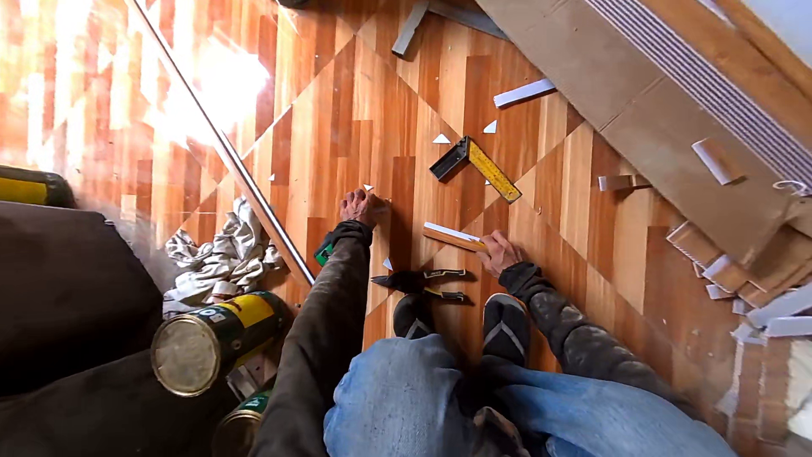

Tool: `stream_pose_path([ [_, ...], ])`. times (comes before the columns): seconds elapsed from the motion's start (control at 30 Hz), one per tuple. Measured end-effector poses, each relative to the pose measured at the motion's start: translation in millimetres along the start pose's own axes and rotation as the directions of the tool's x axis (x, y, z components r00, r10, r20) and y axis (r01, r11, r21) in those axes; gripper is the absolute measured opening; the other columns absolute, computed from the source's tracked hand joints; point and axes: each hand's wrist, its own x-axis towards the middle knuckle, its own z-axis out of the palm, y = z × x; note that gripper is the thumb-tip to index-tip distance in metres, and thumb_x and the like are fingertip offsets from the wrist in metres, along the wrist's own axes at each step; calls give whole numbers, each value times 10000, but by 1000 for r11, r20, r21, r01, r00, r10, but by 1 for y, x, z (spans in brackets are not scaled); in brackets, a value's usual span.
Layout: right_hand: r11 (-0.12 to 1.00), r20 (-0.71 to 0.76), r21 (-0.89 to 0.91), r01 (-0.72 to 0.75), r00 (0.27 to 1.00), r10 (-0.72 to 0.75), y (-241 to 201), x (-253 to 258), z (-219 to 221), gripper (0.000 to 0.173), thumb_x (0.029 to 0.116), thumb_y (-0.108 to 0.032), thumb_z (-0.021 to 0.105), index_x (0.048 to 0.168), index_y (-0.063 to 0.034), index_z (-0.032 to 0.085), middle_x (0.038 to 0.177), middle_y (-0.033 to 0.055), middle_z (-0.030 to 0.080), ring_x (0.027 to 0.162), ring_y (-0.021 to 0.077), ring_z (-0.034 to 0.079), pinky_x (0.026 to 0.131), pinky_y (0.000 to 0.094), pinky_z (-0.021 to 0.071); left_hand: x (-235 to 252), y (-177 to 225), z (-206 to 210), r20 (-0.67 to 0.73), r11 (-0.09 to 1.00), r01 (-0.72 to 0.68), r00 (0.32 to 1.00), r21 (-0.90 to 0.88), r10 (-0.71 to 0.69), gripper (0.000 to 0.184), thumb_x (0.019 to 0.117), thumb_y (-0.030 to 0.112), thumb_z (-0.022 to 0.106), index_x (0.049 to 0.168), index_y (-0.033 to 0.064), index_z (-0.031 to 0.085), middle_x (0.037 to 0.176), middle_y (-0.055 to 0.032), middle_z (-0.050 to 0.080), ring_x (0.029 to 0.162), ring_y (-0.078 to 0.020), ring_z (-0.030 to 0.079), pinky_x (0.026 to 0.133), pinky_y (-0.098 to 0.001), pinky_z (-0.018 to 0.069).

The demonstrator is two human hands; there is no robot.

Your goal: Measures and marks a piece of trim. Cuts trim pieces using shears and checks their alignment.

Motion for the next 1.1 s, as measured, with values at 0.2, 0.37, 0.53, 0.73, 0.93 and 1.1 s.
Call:
stream_pose_path([
  [0.2, 1000, -1, -11, -25, 1000, 25, 7, -5, 4, 431, 983, -257, 677, 1305, 26, 629, 1419, 259, 535, 1184, 410, 635, 990, 572, 517, -11, -7, -6, 69, 995, -10, 997, -97, 17, 420, 919, 231, 715, 1290, 51, 633, 1327, -261, 597, 1269, -466, 544, 1002, -684, 430],
  [0.37, 1000, -20, -3, -5, 1000, 5, 18, -10, 16, 440, 967, -297, 682, 1261, 28, 650, 1378, 252, 565, 1185, 395, 633, 985, 568, 516, -54, 18, 9, 11, 841, -37, 999, -540, 51, 383, 946, 220, 708, 1207, -54, 646, 1072, -252, 685, 975, -379, 683, 904, -562, 546],
  [0.53, 995, -21, 41, -89, 996, 90, 16, -22, 26, 483, 984, -317, 646, 1317, 32, 620, 1370, 262, 589, 1250, 392, 606, 1057, 544, 478, -95, 64, 52, 10, 572, -1, 1000, -820, 16, 368, 955, 229, 703, 1214, -21, 625, 930, -162, 688, 753, -243, 683, 736, -457, 597],
  [0.73, 997, -15, 43, -64, 998, 65, 13, -27, 29, 491, 979, -306, 646, 1383, -30, 594, 1380, 239, 600, 1241, 391, 618, 1038, 572, 484, -111, 110, 62, 62, 572, -34, 987, -819, 148, 410, 988, 236, 650, 1323, 8, 589, 1041, -174, 663, 827, -261, 657, 784, -447, 573],
  [0.93, 995, 36, 81, -55, 998, 52, 13, -28, 23, 508, 991, -325, 648, 1378, 0, 592, 1359, 246, 615, 1262, 393, 604, 1069, 572, 459, -113, 123, 63, 24, 615, -79, 987, -785, 159, 394, 960, 215, 717, 1300, 27, 652, 1121, -206, 683, 873, -287, 662, 835, -469, 555],
  [1.1, 992, 36, 117, -44, 999, 41, 12, -27, 22, 481, 1001, -340, 655, 1320, 19, 626, 1297, 253, 644, 1223, 384, 624, 1066, 552, 461, -115, 122, 67, 67, 437, 1, 989, -899, 135, 424, 969, 43, 650, 1384, 5, 577, 1195, -222, 665, 934, -270, 686, 873, -450, 577],
])
